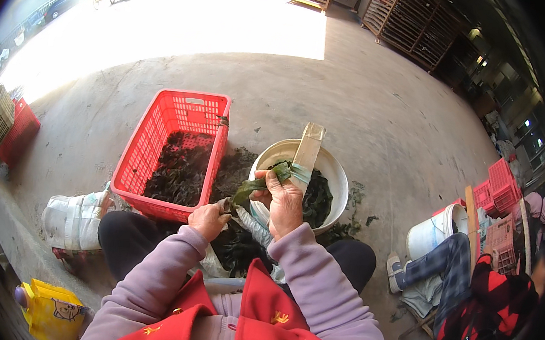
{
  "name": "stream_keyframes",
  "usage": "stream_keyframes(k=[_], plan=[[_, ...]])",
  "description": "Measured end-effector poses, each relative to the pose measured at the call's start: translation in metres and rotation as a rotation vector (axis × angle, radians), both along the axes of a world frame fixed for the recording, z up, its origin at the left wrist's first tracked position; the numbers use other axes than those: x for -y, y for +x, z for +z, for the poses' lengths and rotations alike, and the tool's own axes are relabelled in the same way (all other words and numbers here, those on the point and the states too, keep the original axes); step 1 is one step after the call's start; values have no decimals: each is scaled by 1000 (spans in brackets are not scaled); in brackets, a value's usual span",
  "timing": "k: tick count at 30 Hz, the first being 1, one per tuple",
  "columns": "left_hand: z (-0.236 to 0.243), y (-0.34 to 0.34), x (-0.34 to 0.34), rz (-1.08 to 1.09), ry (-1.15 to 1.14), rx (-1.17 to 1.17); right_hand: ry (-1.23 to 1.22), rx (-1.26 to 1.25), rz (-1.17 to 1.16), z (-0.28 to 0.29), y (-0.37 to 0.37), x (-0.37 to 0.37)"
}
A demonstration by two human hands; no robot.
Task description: The person sits on the ground and repeatedly picks up green leaves from a red basket, tears them into smaller pieces by hand, and places the pieces into a white bucket. The process continues throughout the clip.
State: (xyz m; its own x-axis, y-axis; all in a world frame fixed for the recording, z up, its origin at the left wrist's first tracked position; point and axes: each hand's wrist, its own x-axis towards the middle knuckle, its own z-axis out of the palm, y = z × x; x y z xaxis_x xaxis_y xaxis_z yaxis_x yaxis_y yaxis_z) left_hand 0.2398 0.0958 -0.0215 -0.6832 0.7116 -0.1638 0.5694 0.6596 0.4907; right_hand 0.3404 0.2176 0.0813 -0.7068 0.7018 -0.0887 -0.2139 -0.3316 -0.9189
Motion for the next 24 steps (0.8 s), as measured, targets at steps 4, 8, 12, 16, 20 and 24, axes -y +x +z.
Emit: stream_keyframes(k=[4, 8, 12, 16, 20, 24], plan=[[6, 14, 7, -114, 409, 1463, -74, -51, 13, -3, -4, 6], [18, 32, -14, -96, 914, 1954, -161, -13, 116, -7, 6, 10], [24, 23, -25, 98, 1154, 1759, -176, -12, 114, -24, 21, 15], [24, 20, -25, 337, 1114, 1663, -313, -30, -34, -46, 28, 11], [16, 24, -27, 296, 1135, 1620, -456, -30, -123, -69, 35, -4], [7, 21, -29, 241, 1002, 1642, -496, -43, -118, -84, 44, -9]])
